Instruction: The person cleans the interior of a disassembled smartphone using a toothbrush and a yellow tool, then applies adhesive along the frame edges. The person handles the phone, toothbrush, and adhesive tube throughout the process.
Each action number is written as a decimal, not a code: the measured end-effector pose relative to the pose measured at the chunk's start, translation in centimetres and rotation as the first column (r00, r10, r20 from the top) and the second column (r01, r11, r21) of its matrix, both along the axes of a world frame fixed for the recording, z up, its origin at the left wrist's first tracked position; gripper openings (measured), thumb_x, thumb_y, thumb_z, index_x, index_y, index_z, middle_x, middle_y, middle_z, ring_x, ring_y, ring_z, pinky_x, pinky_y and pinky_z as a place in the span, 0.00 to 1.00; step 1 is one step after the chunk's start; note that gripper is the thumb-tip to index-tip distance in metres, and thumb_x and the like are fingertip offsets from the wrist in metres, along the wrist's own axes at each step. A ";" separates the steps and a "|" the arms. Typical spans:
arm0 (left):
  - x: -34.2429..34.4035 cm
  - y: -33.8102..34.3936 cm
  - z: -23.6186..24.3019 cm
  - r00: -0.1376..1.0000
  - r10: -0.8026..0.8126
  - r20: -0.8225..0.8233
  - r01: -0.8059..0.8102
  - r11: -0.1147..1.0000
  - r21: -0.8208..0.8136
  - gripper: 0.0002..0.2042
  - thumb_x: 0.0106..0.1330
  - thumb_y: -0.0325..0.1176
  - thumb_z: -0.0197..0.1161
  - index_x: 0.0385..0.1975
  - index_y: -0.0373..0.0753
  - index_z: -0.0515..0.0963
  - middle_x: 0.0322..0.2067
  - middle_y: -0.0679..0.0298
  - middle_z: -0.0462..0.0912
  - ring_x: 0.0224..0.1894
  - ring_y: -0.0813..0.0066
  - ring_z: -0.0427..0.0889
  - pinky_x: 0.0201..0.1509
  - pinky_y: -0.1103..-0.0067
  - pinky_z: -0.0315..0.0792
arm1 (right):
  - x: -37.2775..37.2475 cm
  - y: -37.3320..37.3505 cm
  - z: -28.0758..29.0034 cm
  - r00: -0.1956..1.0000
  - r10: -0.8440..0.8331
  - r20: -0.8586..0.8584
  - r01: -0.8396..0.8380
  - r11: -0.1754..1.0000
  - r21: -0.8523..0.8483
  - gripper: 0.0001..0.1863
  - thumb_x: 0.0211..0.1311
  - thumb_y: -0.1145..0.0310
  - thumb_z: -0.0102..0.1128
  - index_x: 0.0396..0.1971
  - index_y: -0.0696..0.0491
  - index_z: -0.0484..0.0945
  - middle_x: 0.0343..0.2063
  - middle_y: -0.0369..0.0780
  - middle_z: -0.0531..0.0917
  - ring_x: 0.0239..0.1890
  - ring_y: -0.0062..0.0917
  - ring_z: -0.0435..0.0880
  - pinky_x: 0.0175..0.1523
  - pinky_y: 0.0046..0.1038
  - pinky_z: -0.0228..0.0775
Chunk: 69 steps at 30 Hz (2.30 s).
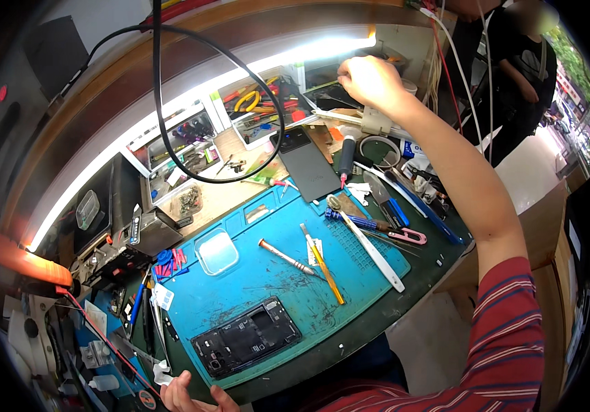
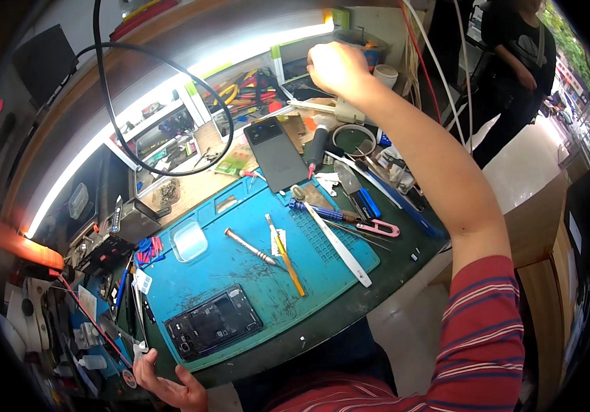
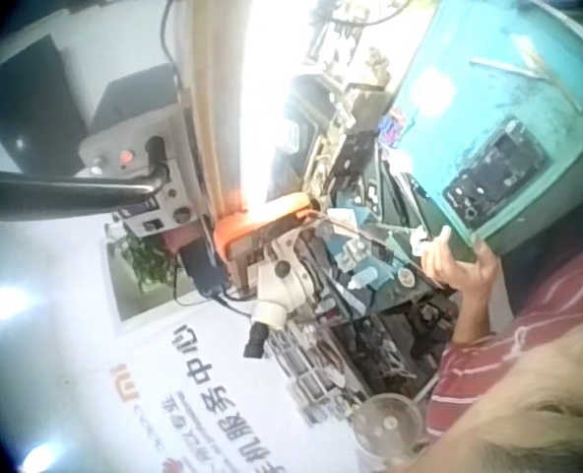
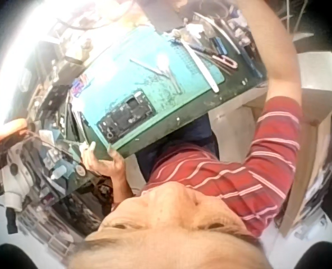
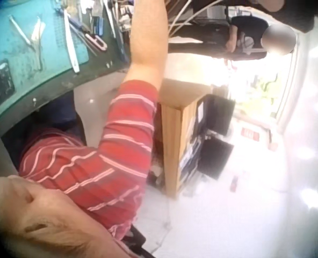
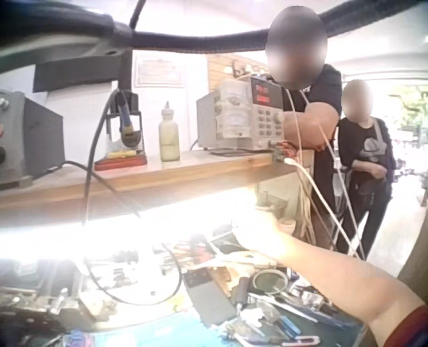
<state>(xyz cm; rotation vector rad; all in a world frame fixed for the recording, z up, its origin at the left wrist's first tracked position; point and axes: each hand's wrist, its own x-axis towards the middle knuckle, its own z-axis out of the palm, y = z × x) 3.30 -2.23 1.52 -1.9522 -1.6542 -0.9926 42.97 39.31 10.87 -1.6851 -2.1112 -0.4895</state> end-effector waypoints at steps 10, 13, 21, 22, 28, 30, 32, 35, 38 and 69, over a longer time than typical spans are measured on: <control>-1.6 -0.7 -2.5 0.994 -0.070 0.087 0.053 0.981 0.185 0.23 0.73 0.29 0.58 0.64 0.29 0.64 0.56 0.50 0.72 0.51 0.59 0.76 0.59 0.63 0.69 | 2.4 -4.9 2.1 0.995 -0.086 0.053 0.095 0.975 -0.201 0.13 0.59 0.58 0.65 0.31 0.53 0.88 0.32 0.48 0.88 0.37 0.44 0.89 0.43 0.43 0.81; -1.2 -0.8 -2.9 0.980 -0.069 0.189 0.025 0.974 0.225 0.26 0.73 0.27 0.58 0.67 0.28 0.60 0.59 0.47 0.68 0.52 0.57 0.76 0.57 0.63 0.72 | 4.5 -8.1 2.8 0.978 -0.120 0.173 0.176 0.918 -0.356 0.11 0.54 0.65 0.65 0.31 0.56 0.87 0.31 0.48 0.88 0.36 0.43 0.89 0.41 0.42 0.82; -0.6 -1.1 -1.4 0.991 0.115 0.070 -0.118 0.992 0.047 0.29 0.73 0.29 0.60 0.70 0.29 0.58 0.61 0.47 0.66 0.54 0.54 0.75 0.58 0.65 0.73 | 9.0 -11.6 -5.2 0.870 -0.152 0.469 0.308 0.910 -0.276 0.07 0.50 0.68 0.66 0.28 0.53 0.88 0.29 0.44 0.89 0.35 0.37 0.90 0.40 0.36 0.82; -0.6 -1.2 -1.8 0.984 0.116 0.133 -0.123 0.991 0.046 0.27 0.72 0.27 0.57 0.69 0.29 0.60 0.60 0.47 0.68 0.56 0.54 0.74 0.61 0.63 0.70 | 9.1 -11.5 -5.1 0.879 -0.161 0.449 0.308 0.911 -0.276 0.09 0.50 0.67 0.66 0.30 0.53 0.88 0.30 0.45 0.89 0.37 0.37 0.90 0.42 0.37 0.82; -0.7 -1.3 -2.4 0.982 0.097 0.162 -0.104 0.994 0.033 0.27 0.71 0.19 0.53 0.70 0.29 0.60 0.56 0.51 0.73 0.61 0.56 0.73 0.67 0.62 0.63 | 9.2 -9.9 -4.4 0.988 -0.072 0.135 0.117 0.925 -0.362 0.14 0.51 0.66 0.65 0.38 0.54 0.86 0.36 0.46 0.89 0.42 0.38 0.89 0.47 0.39 0.82; -0.5 -1.1 -1.9 0.988 0.094 0.120 -0.101 0.993 0.056 0.27 0.71 0.19 0.53 0.70 0.30 0.60 0.56 0.52 0.74 0.61 0.57 0.72 0.67 0.62 0.63 | 8.3 -10.3 -4.1 0.934 -0.125 0.334 0.251 0.896 -0.366 0.12 0.49 0.65 0.66 0.35 0.53 0.86 0.34 0.46 0.89 0.40 0.38 0.90 0.44 0.39 0.82; -0.3 -1.2 -1.7 0.989 0.108 0.097 -0.115 0.991 0.068 0.26 0.71 0.19 0.53 0.70 0.30 0.61 0.55 0.53 0.74 0.62 0.57 0.71 0.67 0.62 0.63 | 8.0 -10.4 -4.0 0.902 -0.105 0.419 0.283 0.876 -0.390 0.13 0.50 0.65 0.65 0.34 0.55 0.85 0.33 0.48 0.88 0.39 0.40 0.89 0.43 0.40 0.82; -0.2 -1.2 -1.9 0.988 0.127 0.087 -0.133 0.989 0.069 0.26 0.70 0.19 0.54 0.69 0.30 0.61 0.55 0.54 0.76 0.62 0.56 0.69 0.68 0.61 0.62 | 8.3 -10.3 -6.3 0.853 -0.110 0.511 0.234 0.954 -0.185 0.08 0.50 0.70 0.64 0.30 0.50 0.88 0.32 0.43 0.89 0.37 0.33 0.90 0.40 0.36 0.82; -0.5 -1.2 -2.0 0.992 0.111 0.066 -0.116 0.991 0.069 0.26 0.68 0.20 0.55 0.67 0.29 0.62 0.55 0.56 0.76 0.63 0.56 0.67 0.69 0.59 0.59 | 8.4 -10.1 -6.6 0.844 -0.106 0.526 0.192 0.975 -0.110 0.08 0.50 0.70 0.64 0.30 0.50 0.88 0.33 0.43 0.89 0.38 0.34 0.89 0.42 0.34 0.81; 6.6 -0.9 1.2 0.431 -0.340 0.836 0.605 0.796 0.012 0.26 0.71 0.27 0.60 0.68 0.30 0.63 0.50 0.51 0.81 0.43 0.67 0.84 0.49 0.72 0.78 | -4.4 -30.9 0.5 0.256 0.040 -0.966 -0.462 0.882 -0.086 0.18 0.73 0.69 0.59 0.57 0.61 0.80 0.37 0.35 0.86 0.32 0.14 0.79 0.40 0.17 0.73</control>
